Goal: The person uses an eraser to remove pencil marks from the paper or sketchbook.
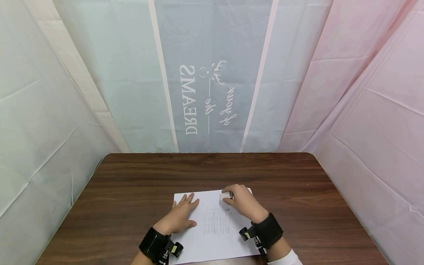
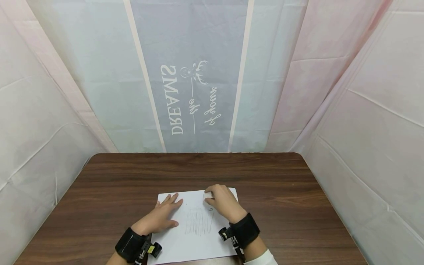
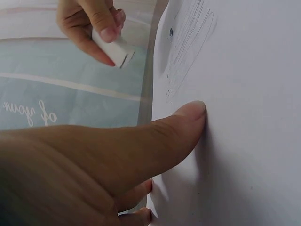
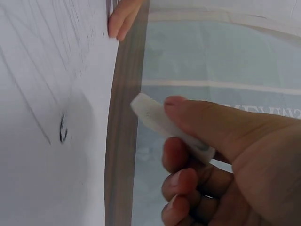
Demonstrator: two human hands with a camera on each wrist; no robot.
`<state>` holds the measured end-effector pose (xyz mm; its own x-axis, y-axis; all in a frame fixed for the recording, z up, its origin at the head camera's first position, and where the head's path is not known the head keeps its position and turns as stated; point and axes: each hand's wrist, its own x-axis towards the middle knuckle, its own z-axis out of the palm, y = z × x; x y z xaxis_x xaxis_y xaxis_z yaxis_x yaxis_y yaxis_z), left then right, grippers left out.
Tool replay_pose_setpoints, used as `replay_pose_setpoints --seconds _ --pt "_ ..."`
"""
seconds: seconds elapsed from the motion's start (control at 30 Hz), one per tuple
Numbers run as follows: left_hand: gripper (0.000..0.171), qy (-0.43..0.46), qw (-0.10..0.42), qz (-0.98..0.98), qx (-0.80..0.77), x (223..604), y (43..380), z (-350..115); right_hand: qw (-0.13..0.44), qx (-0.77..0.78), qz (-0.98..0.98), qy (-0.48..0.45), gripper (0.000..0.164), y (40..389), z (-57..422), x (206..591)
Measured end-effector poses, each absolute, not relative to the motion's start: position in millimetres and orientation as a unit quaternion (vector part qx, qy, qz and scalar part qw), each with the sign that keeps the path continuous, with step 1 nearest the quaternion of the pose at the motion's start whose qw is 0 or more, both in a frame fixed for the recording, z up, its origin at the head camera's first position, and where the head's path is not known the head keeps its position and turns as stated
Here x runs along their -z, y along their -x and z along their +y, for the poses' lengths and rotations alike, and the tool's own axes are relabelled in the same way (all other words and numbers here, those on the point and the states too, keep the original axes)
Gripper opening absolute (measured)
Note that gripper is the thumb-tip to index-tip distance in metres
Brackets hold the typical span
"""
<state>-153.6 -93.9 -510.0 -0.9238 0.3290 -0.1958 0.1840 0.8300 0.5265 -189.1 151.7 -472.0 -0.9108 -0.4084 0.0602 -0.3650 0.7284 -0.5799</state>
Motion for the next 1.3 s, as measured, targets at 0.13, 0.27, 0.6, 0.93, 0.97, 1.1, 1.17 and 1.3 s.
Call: replay_pose_setpoints --seconds 0.13,0.27,0.6,0.93,0.97,1.1,1.17,1.3 --pt "0.072 -0.137 0.144 0.946 -0.257 509 154 -94 0.044 0.318 0.919 0.229 0.027 188 145 472" --pt "0.072 -0.138 0.146 0.946 -0.256 509 155 -95 0.048 0.323 0.911 0.250 0.027 186 137 473" --pt "0.071 -0.144 0.145 0.944 -0.258 510 155 -97 0.056 0.337 0.897 0.280 0.030 183 121 481" --pt "0.071 -0.153 0.150 0.940 -0.266 509 155 -98 0.078 0.339 0.891 0.293 0.030 180 108 491" --pt "0.071 -0.153 0.151 0.940 -0.266 509 156 -99 0.077 0.338 0.891 0.294 0.029 179 107 492" --pt "0.071 -0.152 0.152 0.940 -0.264 509 155 -99 0.075 0.329 0.893 0.298 0.029 178 103 495" --pt "0.071 -0.153 0.151 0.941 -0.263 509 155 -98 0.076 0.322 0.895 0.298 0.028 177 101 497" --pt "0.071 -0.156 0.151 0.940 -0.265 509 155 -98 0.072 0.302 0.902 0.301 0.026 175 98 501"
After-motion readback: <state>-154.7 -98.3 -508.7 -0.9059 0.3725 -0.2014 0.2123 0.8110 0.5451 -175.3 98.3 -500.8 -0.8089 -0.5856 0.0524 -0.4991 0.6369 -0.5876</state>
